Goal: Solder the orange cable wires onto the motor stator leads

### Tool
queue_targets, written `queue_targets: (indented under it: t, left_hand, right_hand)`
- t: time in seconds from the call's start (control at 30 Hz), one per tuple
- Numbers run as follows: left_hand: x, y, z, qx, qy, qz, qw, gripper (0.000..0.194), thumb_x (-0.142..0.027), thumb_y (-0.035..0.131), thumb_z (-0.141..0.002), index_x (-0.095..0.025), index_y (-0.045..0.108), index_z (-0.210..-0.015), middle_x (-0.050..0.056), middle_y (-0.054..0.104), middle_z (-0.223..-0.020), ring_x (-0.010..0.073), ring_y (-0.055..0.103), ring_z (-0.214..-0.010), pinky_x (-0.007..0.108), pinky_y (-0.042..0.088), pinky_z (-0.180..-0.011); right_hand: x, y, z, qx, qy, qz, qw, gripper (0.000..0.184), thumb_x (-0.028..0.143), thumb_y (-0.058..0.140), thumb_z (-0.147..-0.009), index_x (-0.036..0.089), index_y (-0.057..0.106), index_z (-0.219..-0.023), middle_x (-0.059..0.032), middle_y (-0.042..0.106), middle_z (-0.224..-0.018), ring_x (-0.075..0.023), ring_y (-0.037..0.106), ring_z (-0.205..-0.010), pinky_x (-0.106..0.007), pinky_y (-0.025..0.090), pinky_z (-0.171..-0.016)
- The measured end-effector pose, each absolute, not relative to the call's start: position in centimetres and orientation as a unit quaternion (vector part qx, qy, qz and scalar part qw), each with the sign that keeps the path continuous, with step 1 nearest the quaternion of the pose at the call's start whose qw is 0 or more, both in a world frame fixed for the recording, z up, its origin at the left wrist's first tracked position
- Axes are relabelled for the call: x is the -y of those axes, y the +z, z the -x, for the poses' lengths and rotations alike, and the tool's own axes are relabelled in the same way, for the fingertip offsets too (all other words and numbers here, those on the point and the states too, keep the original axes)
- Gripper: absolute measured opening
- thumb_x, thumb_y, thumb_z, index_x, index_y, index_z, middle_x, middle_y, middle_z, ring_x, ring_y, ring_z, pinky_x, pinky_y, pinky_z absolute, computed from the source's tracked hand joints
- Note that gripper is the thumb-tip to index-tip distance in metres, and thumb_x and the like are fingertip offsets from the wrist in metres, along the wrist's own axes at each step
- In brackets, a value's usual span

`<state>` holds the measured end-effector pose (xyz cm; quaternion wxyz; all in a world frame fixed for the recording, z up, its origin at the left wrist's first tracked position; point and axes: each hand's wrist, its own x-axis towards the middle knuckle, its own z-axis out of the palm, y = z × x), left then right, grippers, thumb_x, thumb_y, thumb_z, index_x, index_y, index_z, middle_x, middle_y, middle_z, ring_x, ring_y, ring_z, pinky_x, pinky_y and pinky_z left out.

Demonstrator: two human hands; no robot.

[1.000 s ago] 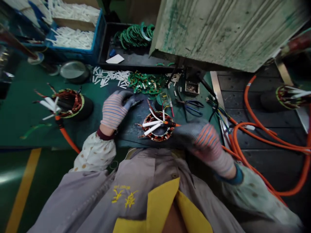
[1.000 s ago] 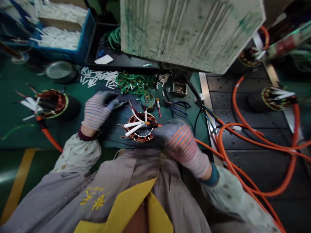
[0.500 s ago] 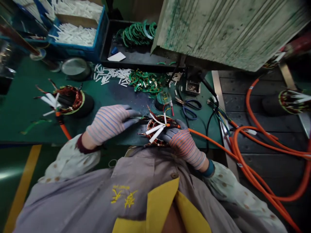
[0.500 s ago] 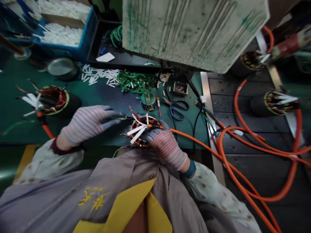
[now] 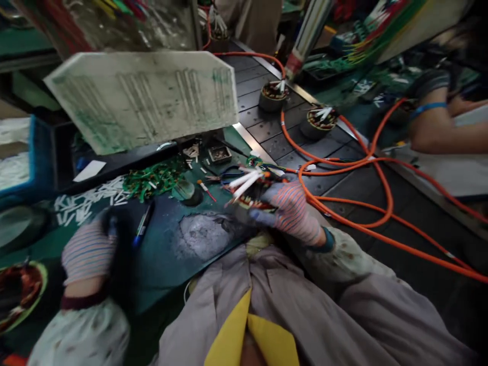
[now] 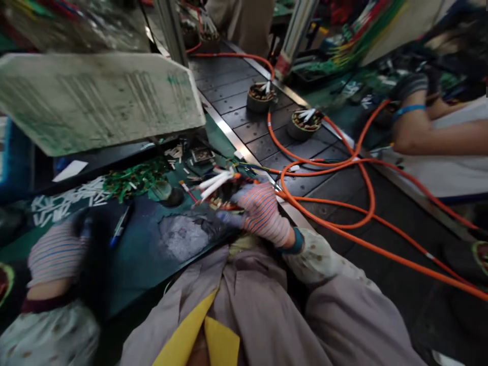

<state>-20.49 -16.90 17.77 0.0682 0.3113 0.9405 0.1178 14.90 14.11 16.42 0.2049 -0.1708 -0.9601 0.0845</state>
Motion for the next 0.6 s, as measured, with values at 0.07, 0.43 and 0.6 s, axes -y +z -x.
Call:
queue_targets:
  t: [0.07,0.43,0.6]
  left_hand:
    - [15.6,17.3,22.8,-0.945,0.122,-0.302,0.038,0.085,-0.105,0.033,-0.088,-0.039,0.08,-0.114,0.013,0.061,-0.067,0.0583,0.076,-0.118,0.055,0.039,-0.081]
    - [15.6,15.8,24.4,-0.94,0.175,-0.288,-0.048,0.052,-0.076,0.045,-0.097,-0.031,0.065,-0.08,0.006,0.031,-0.054,0.037,0.063,-0.07,0.044,0.022,-0.074]
    - [15.3,15.6,25.4,-0.942,0.156,-0.294,-0.053,0.039,-0.067,0.051,-0.091,-0.037,0.074,-0.084,0.006,0.034,-0.057,0.0341,0.046,-0.057,0.045,0.028,-0.07]
  right_hand:
    - [-17.0,16.7,-16.6,0.931,0.041,0.297,0.206,0.062,0.076,0.061,-0.11,0.024,0.084,-0.084,-0.0085,0.078,-0.08,-0.0297,0.071,-0.086,-0.046,0.047,-0.096]
    - [-31.1,13.9,-14.4,0.78,-0.035,0.624,0.041,0.05,0.051,0.058,-0.112,0.01,0.087,-0.118,-0.0269,0.085,-0.116,-0.0427,0.072,-0.115,-0.064,0.047,-0.112]
    - [-36.0,15.3,-9.3,0.805,-0.063,0.58,0.107,0.047,0.039,0.048,-0.117,0.012,0.084,-0.13,-0.0234,0.083,-0.122,-0.0425,0.07,-0.124,-0.073,0.039,-0.125]
